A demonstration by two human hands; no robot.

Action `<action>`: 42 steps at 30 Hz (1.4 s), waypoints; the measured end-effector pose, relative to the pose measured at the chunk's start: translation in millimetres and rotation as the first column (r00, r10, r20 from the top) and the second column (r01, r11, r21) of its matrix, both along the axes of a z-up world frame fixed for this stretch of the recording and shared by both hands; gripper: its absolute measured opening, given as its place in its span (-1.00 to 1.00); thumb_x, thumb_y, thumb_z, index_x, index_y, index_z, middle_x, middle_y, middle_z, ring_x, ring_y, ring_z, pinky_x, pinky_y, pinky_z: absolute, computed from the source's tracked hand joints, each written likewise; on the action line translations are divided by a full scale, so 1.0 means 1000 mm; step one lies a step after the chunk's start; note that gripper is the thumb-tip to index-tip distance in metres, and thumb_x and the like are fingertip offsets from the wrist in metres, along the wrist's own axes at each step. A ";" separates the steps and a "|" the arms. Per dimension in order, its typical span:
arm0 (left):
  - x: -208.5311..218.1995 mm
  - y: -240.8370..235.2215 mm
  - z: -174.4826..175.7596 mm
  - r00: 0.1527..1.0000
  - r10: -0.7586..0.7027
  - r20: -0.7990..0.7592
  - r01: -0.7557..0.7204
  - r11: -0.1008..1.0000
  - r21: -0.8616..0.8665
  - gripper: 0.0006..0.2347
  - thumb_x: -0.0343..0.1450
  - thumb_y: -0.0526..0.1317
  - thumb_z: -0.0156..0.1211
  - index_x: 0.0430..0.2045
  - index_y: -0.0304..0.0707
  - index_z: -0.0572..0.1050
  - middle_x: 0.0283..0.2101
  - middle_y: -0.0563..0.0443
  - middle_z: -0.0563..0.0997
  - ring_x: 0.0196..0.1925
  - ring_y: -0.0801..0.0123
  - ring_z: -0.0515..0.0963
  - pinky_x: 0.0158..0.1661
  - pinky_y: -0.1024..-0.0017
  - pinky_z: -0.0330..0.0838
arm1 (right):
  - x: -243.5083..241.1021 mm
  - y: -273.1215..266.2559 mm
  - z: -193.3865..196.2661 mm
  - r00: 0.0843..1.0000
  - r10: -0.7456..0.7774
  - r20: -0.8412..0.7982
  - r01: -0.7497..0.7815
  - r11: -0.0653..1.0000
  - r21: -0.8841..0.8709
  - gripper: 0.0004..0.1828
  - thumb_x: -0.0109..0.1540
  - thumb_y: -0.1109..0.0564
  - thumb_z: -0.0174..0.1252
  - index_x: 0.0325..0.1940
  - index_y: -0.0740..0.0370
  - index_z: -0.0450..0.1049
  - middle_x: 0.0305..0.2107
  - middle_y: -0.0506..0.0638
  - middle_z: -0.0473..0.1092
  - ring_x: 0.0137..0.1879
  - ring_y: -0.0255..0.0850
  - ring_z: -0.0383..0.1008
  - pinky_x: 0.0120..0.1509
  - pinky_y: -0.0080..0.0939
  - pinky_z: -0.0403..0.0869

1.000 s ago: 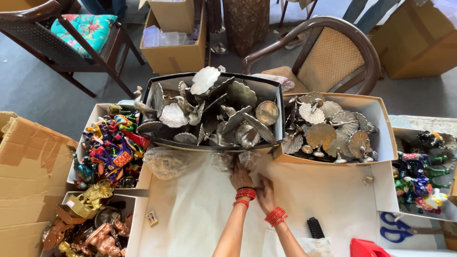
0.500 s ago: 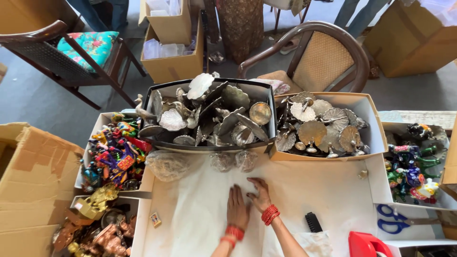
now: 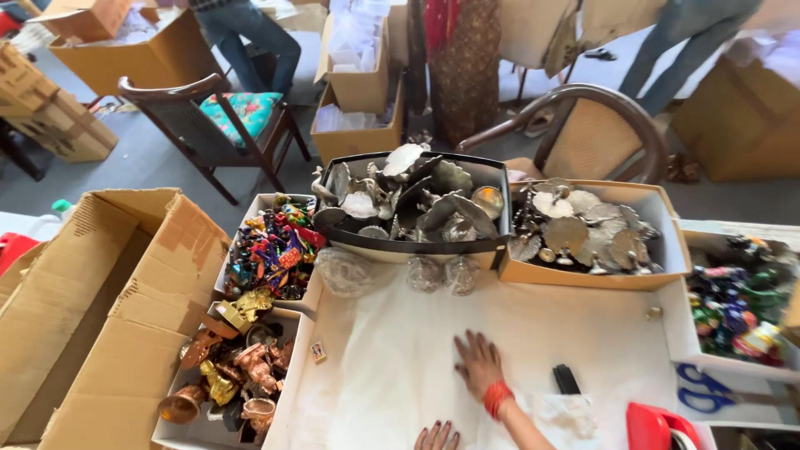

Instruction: The person cleans a small copper-colored figurine by first brushing it with a small black brush and then wiping it with a white cloth. The task is performed at a table covered with various decorative items and boxes.

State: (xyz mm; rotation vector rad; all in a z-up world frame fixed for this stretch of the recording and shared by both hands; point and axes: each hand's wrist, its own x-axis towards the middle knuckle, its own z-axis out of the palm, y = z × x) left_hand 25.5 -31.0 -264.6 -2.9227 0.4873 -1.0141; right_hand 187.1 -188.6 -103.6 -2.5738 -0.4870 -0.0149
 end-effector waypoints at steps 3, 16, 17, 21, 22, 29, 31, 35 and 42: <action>-0.017 0.040 -0.002 0.999 -0.036 0.003 0.036 0.999 0.022 -0.46 0.42 0.13 0.02 0.35 0.18 0.24 0.42 -0.02 0.28 0.45 0.01 0.24 0.29 -0.27 0.06 | -0.079 -0.015 -0.020 0.990 0.072 0.120 -0.060 0.994 -0.095 -0.20 0.14 -0.04 0.22 0.47 -0.14 0.15 0.43 0.06 0.02 0.46 0.13 0.01 0.44 0.22 0.07; -0.163 0.226 0.077 0.996 -0.072 -0.061 0.072 0.997 -0.002 -0.32 0.29 0.47 -0.13 0.22 0.21 0.35 0.30 -0.08 0.36 0.32 -0.07 0.29 0.14 -0.56 -0.04 | -0.273 -0.089 -0.043 0.972 -0.213 0.104 0.235 0.914 -0.331 -0.12 0.25 -0.32 0.00 0.58 -0.07 -0.08 0.52 0.17 -0.17 0.62 0.06 -0.22 0.57 0.30 -0.12; -0.163 0.233 0.071 0.993 -0.089 -0.071 0.088 0.996 -0.019 -0.39 0.28 0.41 -0.09 0.14 0.22 0.39 0.25 -0.06 0.39 0.25 -0.03 0.32 0.09 -0.49 0.00 | -0.268 -0.084 -0.036 0.952 -0.293 0.093 0.307 0.890 -0.337 -0.14 0.24 -0.35 -0.01 0.56 -0.14 -0.07 0.52 0.17 -0.17 0.62 0.09 -0.25 0.56 0.34 -0.13; -0.159 0.269 0.046 0.986 -0.131 -0.104 0.122 0.989 -0.080 -0.66 0.24 0.16 0.11 -0.15 0.29 0.54 0.02 0.06 0.52 -0.03 0.14 0.44 -0.13 -0.19 0.20 | -0.234 -0.056 -0.012 0.822 -0.567 0.054 0.547 0.759 -0.353 -0.20 0.20 -0.45 -0.03 0.50 -0.43 -0.01 0.53 0.20 -0.19 0.62 0.23 -0.34 0.51 0.47 -0.18; -0.158 0.278 0.039 0.983 -0.145 -0.114 0.134 0.986 -0.098 -0.72 0.23 0.10 0.15 -0.22 0.30 0.57 -0.04 0.08 0.55 -0.10 0.19 0.47 -0.18 -0.12 0.25 | -0.228 -0.050 -0.006 0.775 -0.631 0.044 0.601 0.713 -0.360 -0.21 0.19 -0.48 -0.04 0.49 -0.50 0.01 0.53 0.21 -0.20 0.62 0.27 -0.36 0.50 0.51 -0.20; -0.131 0.297 0.070 0.649 -0.398 -0.648 0.253 0.917 -0.309 -0.91 0.17 -0.17 0.32 -0.53 0.11 0.57 -0.31 0.05 0.51 -0.31 0.14 0.51 -0.43 0.12 0.44 | -0.211 -0.057 -0.052 0.603 -0.783 0.153 0.797 0.590 -0.127 -0.63 0.29 -0.26 0.07 0.19 -0.50 0.37 0.49 0.21 0.05 0.66 0.26 -0.15 0.61 0.41 -0.11; -0.123 0.298 0.085 0.517 -0.457 -0.724 0.273 0.890 -0.366 -0.93 0.20 -0.22 0.33 -0.54 0.01 0.56 -0.33 0.00 0.50 -0.29 0.07 0.52 -0.38 0.09 0.48 | -0.205 -0.048 -0.054 0.560 -0.808 0.180 0.826 0.560 -0.056 -0.79 0.35 -0.12 0.07 0.07 -0.38 0.45 0.47 0.16 0.17 0.67 0.20 -0.02 0.70 0.27 0.00; -0.120 0.294 0.081 0.305 -0.446 -0.841 0.218 0.893 -0.394 -0.97 0.34 -0.28 0.20 -0.50 -0.09 0.49 -0.36 -0.04 0.48 -0.23 0.10 0.56 -0.24 0.10 0.52 | -0.242 0.019 -0.106 0.780 -0.609 -0.144 0.592 0.645 0.484 -0.56 0.36 0.09 -0.04 0.29 0.29 0.26 0.24 0.36 0.27 0.33 0.30 0.28 0.45 0.09 0.26; -0.107 0.288 0.078 -0.002 -0.278 -0.961 0.073 0.958 -0.277 -0.93 0.44 -0.24 0.13 -0.45 -0.11 0.52 -0.26 -0.07 0.49 -0.08 0.13 0.59 -0.05 0.11 0.51 | -0.209 0.021 -0.242 0.912 -0.015 -0.410 0.379 0.416 0.827 -0.59 0.38 0.14 -0.25 0.31 0.25 0.19 0.24 0.14 0.24 0.32 -0.17 0.27 0.40 -0.15 0.25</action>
